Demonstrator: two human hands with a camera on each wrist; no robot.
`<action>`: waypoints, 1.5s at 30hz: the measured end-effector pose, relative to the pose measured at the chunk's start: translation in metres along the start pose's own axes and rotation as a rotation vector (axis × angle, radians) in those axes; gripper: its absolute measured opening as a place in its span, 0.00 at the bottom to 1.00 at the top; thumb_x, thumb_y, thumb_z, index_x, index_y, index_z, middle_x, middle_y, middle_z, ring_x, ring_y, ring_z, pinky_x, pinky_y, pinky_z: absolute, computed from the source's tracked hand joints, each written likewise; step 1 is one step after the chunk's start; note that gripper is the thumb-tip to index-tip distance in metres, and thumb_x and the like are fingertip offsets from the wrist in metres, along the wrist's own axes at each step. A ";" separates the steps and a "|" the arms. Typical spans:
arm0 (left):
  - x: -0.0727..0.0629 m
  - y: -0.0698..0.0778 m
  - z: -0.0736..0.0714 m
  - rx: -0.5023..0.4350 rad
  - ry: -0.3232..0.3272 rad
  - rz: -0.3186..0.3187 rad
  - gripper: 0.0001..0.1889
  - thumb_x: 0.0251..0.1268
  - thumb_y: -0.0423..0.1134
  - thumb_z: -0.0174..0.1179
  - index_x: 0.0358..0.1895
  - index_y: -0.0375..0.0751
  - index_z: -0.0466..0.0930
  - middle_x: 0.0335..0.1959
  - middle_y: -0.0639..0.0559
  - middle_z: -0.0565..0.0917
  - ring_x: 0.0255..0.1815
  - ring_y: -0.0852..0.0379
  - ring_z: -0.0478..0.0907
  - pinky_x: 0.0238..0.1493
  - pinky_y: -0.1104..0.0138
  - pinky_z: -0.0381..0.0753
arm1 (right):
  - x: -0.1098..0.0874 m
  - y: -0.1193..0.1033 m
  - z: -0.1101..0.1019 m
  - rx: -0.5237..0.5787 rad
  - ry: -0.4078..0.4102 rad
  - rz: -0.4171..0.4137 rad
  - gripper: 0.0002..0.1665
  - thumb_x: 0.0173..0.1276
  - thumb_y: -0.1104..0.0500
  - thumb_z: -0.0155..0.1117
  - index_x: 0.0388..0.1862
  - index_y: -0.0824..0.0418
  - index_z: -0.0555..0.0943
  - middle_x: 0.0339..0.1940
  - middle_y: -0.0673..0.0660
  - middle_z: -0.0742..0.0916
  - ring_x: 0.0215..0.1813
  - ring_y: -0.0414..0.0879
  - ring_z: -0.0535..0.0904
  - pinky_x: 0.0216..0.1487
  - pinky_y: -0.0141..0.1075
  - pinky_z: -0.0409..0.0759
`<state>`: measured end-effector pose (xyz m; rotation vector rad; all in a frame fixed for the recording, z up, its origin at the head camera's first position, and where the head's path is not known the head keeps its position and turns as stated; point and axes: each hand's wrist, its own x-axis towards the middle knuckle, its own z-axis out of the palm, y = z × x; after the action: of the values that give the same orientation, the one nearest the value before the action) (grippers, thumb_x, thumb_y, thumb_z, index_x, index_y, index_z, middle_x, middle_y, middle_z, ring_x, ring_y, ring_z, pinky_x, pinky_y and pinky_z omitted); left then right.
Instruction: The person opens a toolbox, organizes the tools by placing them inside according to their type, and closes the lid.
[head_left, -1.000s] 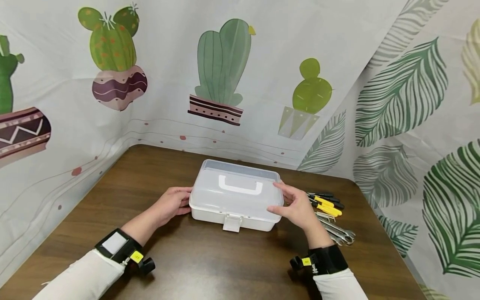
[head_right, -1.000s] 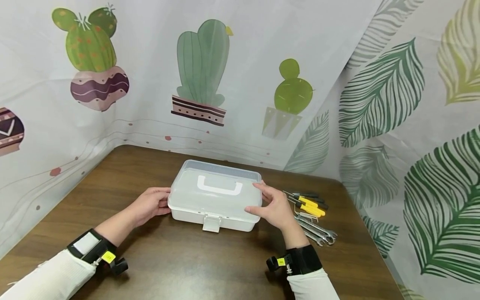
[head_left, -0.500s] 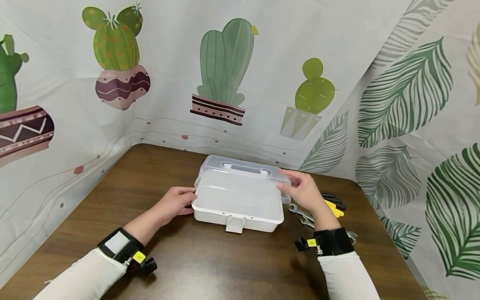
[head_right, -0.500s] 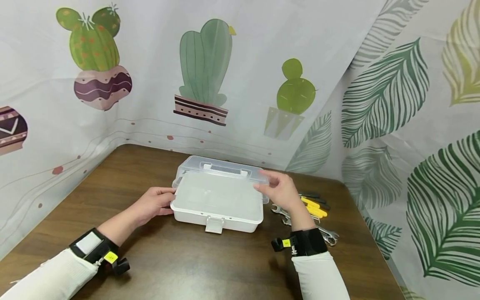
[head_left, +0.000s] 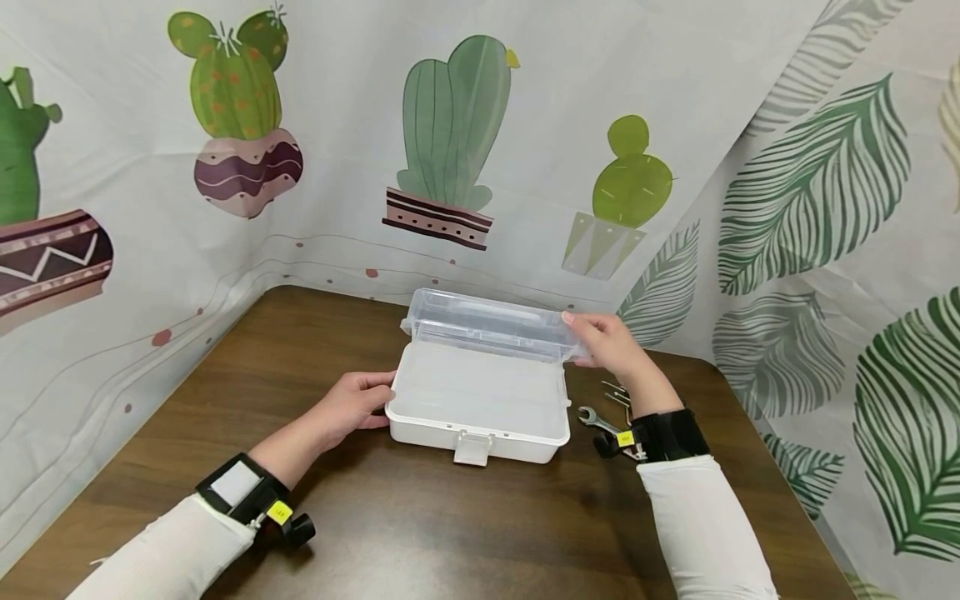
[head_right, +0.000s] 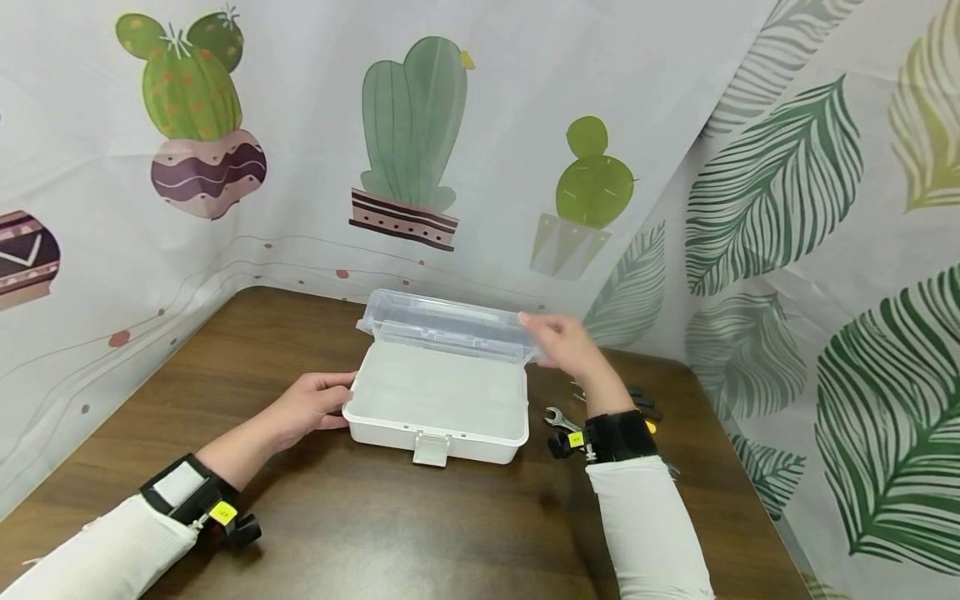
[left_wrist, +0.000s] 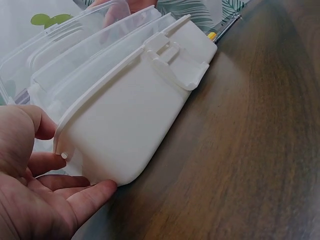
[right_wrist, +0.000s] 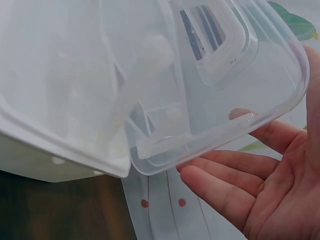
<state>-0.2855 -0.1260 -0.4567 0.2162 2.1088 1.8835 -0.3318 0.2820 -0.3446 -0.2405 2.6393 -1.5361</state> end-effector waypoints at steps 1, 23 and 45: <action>0.000 -0.001 0.000 0.006 -0.004 0.002 0.28 0.74 0.35 0.50 0.76 0.33 0.66 0.73 0.32 0.73 0.57 0.52 0.82 0.57 0.55 0.85 | 0.002 -0.002 -0.001 0.005 -0.009 0.017 0.39 0.78 0.38 0.55 0.70 0.69 0.76 0.72 0.70 0.76 0.62 0.59 0.79 0.54 0.55 0.86; -0.008 -0.001 -0.002 0.011 0.001 0.034 0.27 0.69 0.31 0.51 0.72 0.28 0.71 0.71 0.30 0.74 0.53 0.54 0.83 0.53 0.54 0.87 | 0.036 -0.025 -0.011 0.094 -0.070 0.277 0.55 0.68 0.22 0.52 0.75 0.64 0.68 0.35 0.57 0.91 0.34 0.52 0.90 0.52 0.53 0.87; -0.009 -0.001 -0.001 0.016 0.010 0.034 0.27 0.68 0.32 0.52 0.70 0.28 0.73 0.69 0.31 0.76 0.53 0.52 0.84 0.52 0.52 0.87 | 0.020 0.011 -0.001 0.322 0.137 -0.031 0.40 0.80 0.37 0.50 0.77 0.65 0.68 0.74 0.71 0.73 0.63 0.58 0.83 0.50 0.34 0.87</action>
<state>-0.2769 -0.1295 -0.4568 0.2473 2.1401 1.8916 -0.3523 0.2848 -0.3540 -0.1586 2.4389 -2.0211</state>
